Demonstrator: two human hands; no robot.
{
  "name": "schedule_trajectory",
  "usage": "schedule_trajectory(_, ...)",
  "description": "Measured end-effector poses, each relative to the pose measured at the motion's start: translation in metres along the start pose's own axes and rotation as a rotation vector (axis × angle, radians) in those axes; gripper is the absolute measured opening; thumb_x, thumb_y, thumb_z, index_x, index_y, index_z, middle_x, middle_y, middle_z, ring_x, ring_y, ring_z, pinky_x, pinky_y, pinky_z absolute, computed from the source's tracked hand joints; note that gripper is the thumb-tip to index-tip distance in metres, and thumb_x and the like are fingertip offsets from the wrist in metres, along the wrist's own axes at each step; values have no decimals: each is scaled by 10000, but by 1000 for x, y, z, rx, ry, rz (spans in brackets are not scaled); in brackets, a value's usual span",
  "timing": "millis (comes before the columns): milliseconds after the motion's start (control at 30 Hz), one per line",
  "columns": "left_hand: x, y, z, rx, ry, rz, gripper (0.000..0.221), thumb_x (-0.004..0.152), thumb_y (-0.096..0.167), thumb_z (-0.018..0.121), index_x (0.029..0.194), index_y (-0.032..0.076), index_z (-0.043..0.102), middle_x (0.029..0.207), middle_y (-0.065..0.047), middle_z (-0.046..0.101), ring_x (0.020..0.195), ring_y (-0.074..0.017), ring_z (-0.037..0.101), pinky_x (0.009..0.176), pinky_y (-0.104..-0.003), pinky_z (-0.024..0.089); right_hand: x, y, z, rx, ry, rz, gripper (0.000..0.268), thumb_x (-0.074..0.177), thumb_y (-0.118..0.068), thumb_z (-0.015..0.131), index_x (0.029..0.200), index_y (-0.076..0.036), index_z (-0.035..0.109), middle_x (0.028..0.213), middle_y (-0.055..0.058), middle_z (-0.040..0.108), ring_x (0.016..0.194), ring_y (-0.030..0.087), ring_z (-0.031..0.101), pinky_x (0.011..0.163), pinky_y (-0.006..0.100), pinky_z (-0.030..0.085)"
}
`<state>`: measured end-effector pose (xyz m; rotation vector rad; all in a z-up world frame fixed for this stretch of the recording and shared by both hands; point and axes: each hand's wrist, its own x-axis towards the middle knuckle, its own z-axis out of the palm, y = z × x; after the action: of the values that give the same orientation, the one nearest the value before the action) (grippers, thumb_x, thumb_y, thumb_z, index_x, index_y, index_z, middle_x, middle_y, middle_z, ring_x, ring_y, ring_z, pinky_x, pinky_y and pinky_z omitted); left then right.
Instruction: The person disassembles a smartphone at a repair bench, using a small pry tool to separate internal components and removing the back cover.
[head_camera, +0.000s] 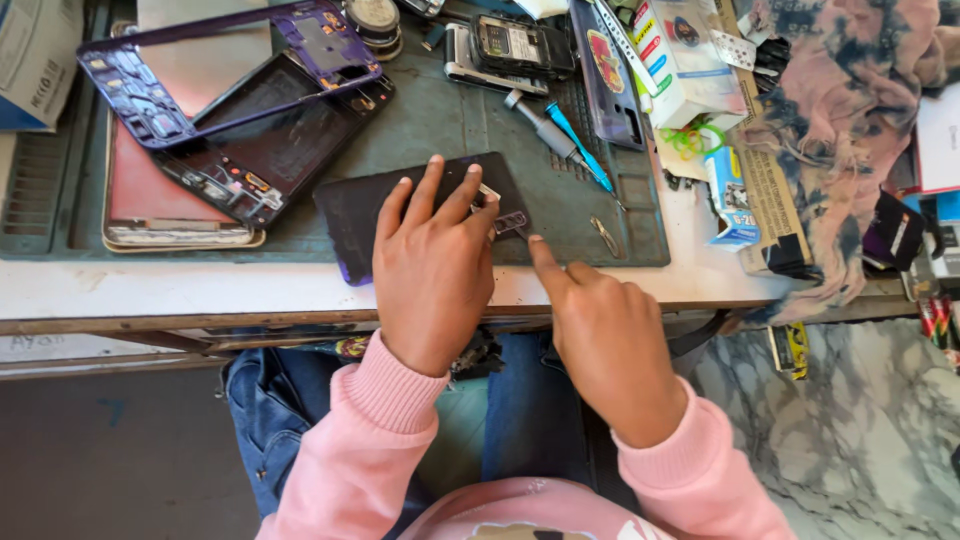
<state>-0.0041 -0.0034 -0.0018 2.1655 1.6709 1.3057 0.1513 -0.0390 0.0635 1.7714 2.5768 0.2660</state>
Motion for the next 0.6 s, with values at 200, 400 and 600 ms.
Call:
schedule_trajectory(200,0,0,-2,26,-17,30,291,865,98,683,1144,95,764,1375,-91,673,1385,-342,518,1146,-498,357,-2,12,0,85,-36,-65,594,792,29,612,1377,-70,642,766,149,674,637,367,676,561,485,537)
schedule_trajectory(400,2,0,-8,-29,16,1,255,870,85,701,1102,157,779,1345,-67,691,1380,-337,534,1158,-493,349,-10,25,5,552,165,-166,533,882,69,616,1397,-71,626,837,188,652,715,366,650,656,468,495)
schedule_trajectory(600,-1,-5,-13,-172,-24,50,130,828,154,769,954,181,791,1197,1,741,1313,-278,582,1153,-516,319,-12,33,15,761,56,-136,583,857,79,616,1410,-101,631,750,190,605,625,328,601,636,400,508)
